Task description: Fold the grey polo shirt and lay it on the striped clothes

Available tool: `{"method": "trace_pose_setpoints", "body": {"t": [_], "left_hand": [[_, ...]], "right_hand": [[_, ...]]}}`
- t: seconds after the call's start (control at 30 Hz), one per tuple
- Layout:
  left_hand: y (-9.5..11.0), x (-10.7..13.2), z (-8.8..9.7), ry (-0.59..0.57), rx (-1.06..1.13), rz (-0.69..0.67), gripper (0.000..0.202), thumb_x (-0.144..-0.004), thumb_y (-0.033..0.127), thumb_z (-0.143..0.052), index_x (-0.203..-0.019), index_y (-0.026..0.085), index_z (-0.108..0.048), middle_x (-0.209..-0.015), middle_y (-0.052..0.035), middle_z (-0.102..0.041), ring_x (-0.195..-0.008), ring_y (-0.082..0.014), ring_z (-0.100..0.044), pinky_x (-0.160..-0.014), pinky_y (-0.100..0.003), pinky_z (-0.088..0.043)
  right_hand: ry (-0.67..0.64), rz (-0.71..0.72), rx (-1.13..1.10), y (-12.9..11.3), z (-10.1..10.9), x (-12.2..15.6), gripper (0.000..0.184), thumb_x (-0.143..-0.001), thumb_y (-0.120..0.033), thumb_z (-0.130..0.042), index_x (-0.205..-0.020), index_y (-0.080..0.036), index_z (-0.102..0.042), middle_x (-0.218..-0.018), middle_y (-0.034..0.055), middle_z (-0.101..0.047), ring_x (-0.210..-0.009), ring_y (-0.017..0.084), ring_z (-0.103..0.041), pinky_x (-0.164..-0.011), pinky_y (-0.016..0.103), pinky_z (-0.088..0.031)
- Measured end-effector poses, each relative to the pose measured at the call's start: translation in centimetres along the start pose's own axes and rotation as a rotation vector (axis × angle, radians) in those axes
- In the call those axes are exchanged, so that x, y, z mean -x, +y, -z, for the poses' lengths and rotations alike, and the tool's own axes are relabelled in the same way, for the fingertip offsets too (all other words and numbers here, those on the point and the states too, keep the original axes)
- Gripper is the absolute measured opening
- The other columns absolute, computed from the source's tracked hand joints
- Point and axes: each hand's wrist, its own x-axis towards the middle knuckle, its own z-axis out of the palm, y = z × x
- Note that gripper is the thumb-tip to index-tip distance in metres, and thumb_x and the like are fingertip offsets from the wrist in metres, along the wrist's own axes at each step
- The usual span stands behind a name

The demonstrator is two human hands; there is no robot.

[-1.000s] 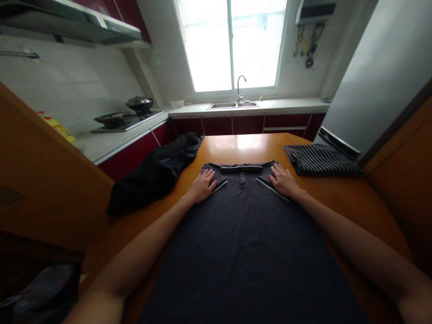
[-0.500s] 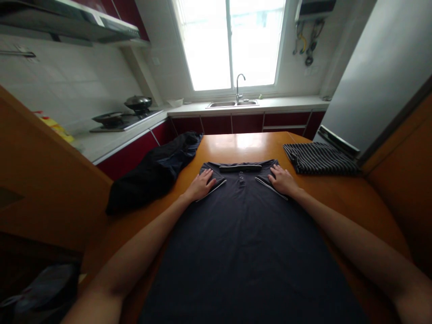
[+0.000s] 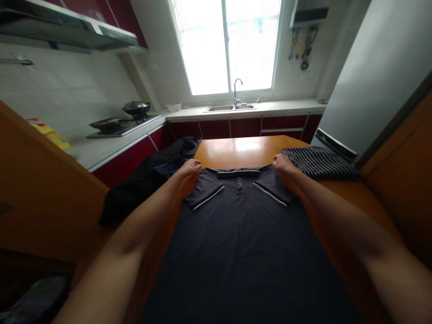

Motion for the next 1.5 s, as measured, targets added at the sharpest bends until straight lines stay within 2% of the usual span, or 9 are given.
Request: {"method": "trace_pose_setpoints", "body": {"t": [0.17,0.27,0.4,0.6,0.83,1.07,1.2,1.37,1.5], "left_hand": [[0.7,-1.6,0.0,-0.158,0.044,0.151,0.039,-0.068,0.050,-0.084,-0.064,0.015,-0.068,-0.061,-0.0075,-0.067,-0.061,-0.0208,-0.064,-0.055,-0.027,-0.044],[0.9,-2.0,0.3,-0.238,0.067,0.214,0.042,-0.063,0.050,-0.090,-0.058,0.015,-0.065,-0.055,-0.0064,-0.062,-0.055,-0.0182,-0.058,-0.052,-0.027,-0.039],[0.9,-2.2,0.6,-0.317,0.108,0.257,0.044,-0.052,0.047,-0.096,-0.057,0.016,-0.066,-0.049,-0.0029,-0.055,-0.052,-0.0170,-0.054,-0.051,-0.027,-0.036],[0.6,-1.6,0.5,-0.243,0.211,0.236,0.042,-0.047,0.042,-0.099,-0.068,0.015,-0.075,-0.055,-0.0032,-0.062,-0.052,-0.0141,-0.053,-0.050,-0.026,-0.036],[-0.1,-0.4,-0.6,-0.160,0.296,0.168,0.051,-0.052,0.053,-0.094,-0.078,0.014,-0.077,-0.061,-0.0030,-0.066,-0.053,-0.0122,-0.052,-0.054,-0.026,-0.040],[-0.3,-0.4,0.9,-0.287,0.299,0.120,0.043,-0.060,0.044,-0.090,-0.090,0.016,-0.080,-0.075,-0.0051,-0.073,-0.064,-0.0136,-0.059,-0.054,-0.022,-0.039],[-0.3,-0.4,1.0,-0.361,0.313,0.067,0.053,-0.052,0.034,-0.093,-0.101,0.017,-0.080,-0.090,-0.0068,-0.077,-0.070,-0.0144,-0.063,-0.059,-0.022,-0.044],[-0.8,0.1,-0.5,-0.292,0.469,-0.026,0.060,-0.047,0.041,-0.094,-0.098,0.013,-0.080,-0.086,-0.0081,-0.078,-0.076,-0.0193,-0.068,-0.073,-0.030,-0.053],[-1.5,0.3,-1.3,-0.193,0.525,-0.077,0.068,-0.046,0.050,-0.093,-0.100,0.011,-0.080,-0.078,-0.0081,-0.077,-0.071,-0.0196,-0.068,-0.074,-0.033,-0.055]], "right_hand": [[-0.108,-0.114,-0.034,-0.2,0.4,-2.6,0.018,-0.084,-0.028,-0.074,-0.081,-0.010,-0.074,-0.078,0.0156,-0.073,-0.086,0.030,-0.073,-0.077,0.033,-0.056],[-0.152,-0.186,-0.086,-0.2,0.3,-3.4,0.025,-0.086,-0.033,-0.075,-0.076,-0.011,-0.068,-0.058,0.0068,-0.062,-0.061,0.021,-0.066,-0.060,0.030,-0.053],[-0.179,-0.247,-0.158,0.0,0.2,-4.0,0.035,-0.080,-0.040,-0.084,-0.071,-0.014,-0.061,-0.050,-0.0011,-0.050,-0.049,0.014,-0.052,-0.051,0.026,-0.045],[-0.202,-0.263,-0.275,0.2,0.3,-3.3,0.038,-0.079,-0.048,-0.083,-0.072,-0.016,-0.062,-0.052,-0.0028,-0.048,-0.052,0.013,-0.050,-0.049,0.024,-0.042],[-0.217,-0.254,-0.418,-0.1,0.8,-1.9,0.038,-0.082,-0.050,-0.080,-0.079,-0.016,-0.063,-0.062,-0.0003,-0.058,-0.059,0.013,-0.056,-0.058,0.025,-0.048],[-0.345,-0.216,-0.519,0.9,2.7,-1.8,0.023,-0.081,-0.030,-0.083,-0.092,-0.012,-0.072,-0.075,0.0058,-0.069,-0.066,0.014,-0.063,-0.064,0.026,-0.053],[-0.442,-0.147,-0.580,1.8,3.3,-1.7,0.034,-0.075,-0.019,-0.085,-0.107,-0.014,-0.074,-0.089,0.0087,-0.075,-0.075,0.017,-0.069,-0.071,0.027,-0.058],[-0.412,-0.028,-0.582,1.7,2.8,-1.2,0.035,-0.073,-0.020,-0.085,-0.105,-0.011,-0.077,-0.089,0.0098,-0.077,-0.074,0.016,-0.068,-0.072,0.025,-0.058],[-0.343,0.031,-0.501,1.4,2.5,-0.8,0.024,-0.074,-0.018,-0.082,-0.097,-0.010,-0.080,-0.085,0.0089,-0.078,-0.077,0.017,-0.069,-0.077,0.026,-0.057]]}}
